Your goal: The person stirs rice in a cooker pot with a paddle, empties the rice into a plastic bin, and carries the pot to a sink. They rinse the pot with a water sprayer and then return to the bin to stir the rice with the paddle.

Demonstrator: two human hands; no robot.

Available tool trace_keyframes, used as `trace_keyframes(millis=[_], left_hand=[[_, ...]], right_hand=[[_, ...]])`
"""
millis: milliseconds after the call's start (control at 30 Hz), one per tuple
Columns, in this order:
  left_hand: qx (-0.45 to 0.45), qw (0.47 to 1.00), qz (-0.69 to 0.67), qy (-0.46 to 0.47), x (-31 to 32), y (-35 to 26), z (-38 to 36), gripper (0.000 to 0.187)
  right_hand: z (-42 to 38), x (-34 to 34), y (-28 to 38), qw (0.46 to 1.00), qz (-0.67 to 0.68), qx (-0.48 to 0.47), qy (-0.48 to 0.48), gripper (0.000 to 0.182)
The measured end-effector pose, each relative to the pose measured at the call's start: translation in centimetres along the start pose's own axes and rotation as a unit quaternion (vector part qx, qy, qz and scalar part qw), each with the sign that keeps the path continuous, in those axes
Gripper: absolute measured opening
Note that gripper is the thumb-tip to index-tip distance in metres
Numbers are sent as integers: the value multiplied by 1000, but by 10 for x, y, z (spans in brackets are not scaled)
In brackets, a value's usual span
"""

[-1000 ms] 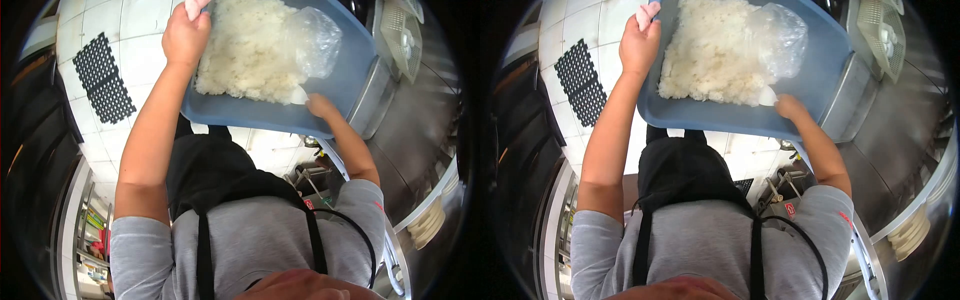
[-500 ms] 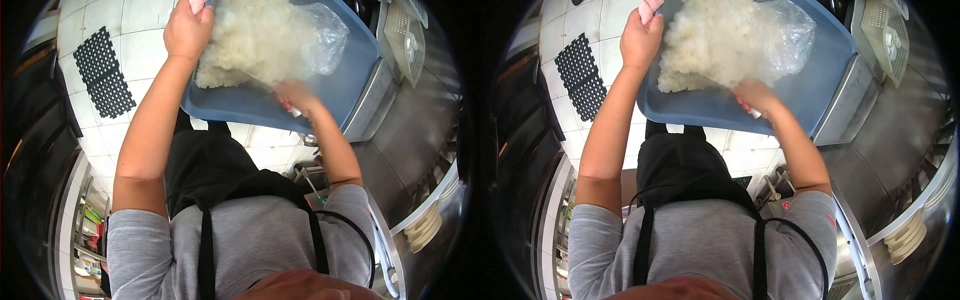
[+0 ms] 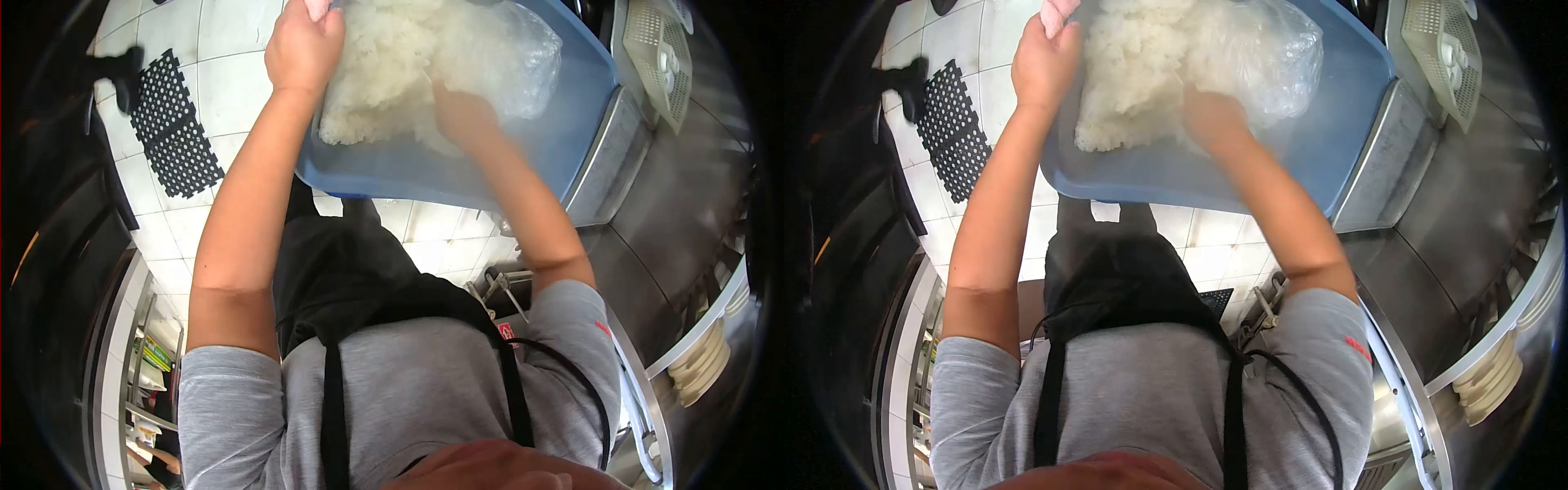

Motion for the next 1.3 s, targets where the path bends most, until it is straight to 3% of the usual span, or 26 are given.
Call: trace_keyframes(millis=[67, 133, 200, 267, 367, 467, 533, 600, 667, 767, 867, 933, 1000, 1067, 1167, 1300], left_hand=[[-7, 1000, -2, 3, 0, 0, 0, 25], [11, 1000, -21, -1, 1, 1, -1, 26], [-19, 1000, 16, 1, 3, 5, -2, 26], [-36, 998, 42, 4, 6, 9, 0, 29], [-57, 996, 63, 4, 6, 22, 7, 36], [-62, 995, 69, 30, 10, 21, 6, 36], [-54, 996, 62, 22, 11, 23, 5, 37], [-55, 996, 68, 9, 12, 26, 4, 37], [-58, 995, 75, 8, 10, 27, 6, 38], [-54, 996, 72, 16, 12, 23, 5, 38], [-41, 997, 65, 6, 11, 21, 5, 38], [-62, 995, 77, 5, 11, 24, 4, 37], [-53, 996, 74, 5, 11, 24, 5, 37], [-44, 996, 73, 4, 11, 24, 6, 38], [-41, 997, 67, 7, 12, 27, 4, 38], [-40, 998, 49, -3, 12, 26, 4, 39]], right_hand=[[-29, -1, -26, 999, -11, 40, 13, 33], [-58, -23, -64, 988, -2, 147, 36, 37], [-55, -22, -139, 972, 5, 233, -6, 37], [-65, -34, -184, 951, -31, 307, 30, 35], [-79, -46, -178, 952, -32, 304, -11, 32], [-44, -26, -158, 976, -30, 215, -22, 32], [20, 14, -166, 993, 43, 111, -12, 36], [87, 61, -175, 998, 26, 4, -55, 38], [56, 69, -138, 980, 172, 53, -87, 42], [-36, 28, -79, 985, 113, 114, 66, 42], [-53, 19, -120, 990, -14, 110, 83, 42], [-35, -15, -157, 983, 30, 182, -9, 42], [18, -26, -175, 974, 70, 186, -109, 40], [69, -24, -148, 978, 57, 148, -137, 38], [36, -13, -106, 981, 101, 148, -77, 36], [-46, 24, -145, 995, 30, 96, -26, 39]])
Point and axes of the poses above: each hand's wrist, its own z-axis towards the middle knuckle, its own x-axis out of the palm, y = z × x, the point moved 7 cm from there along z, towards the middle knuckle, and after that the axes turned 11 degrees about y, right-handed, at the moved point
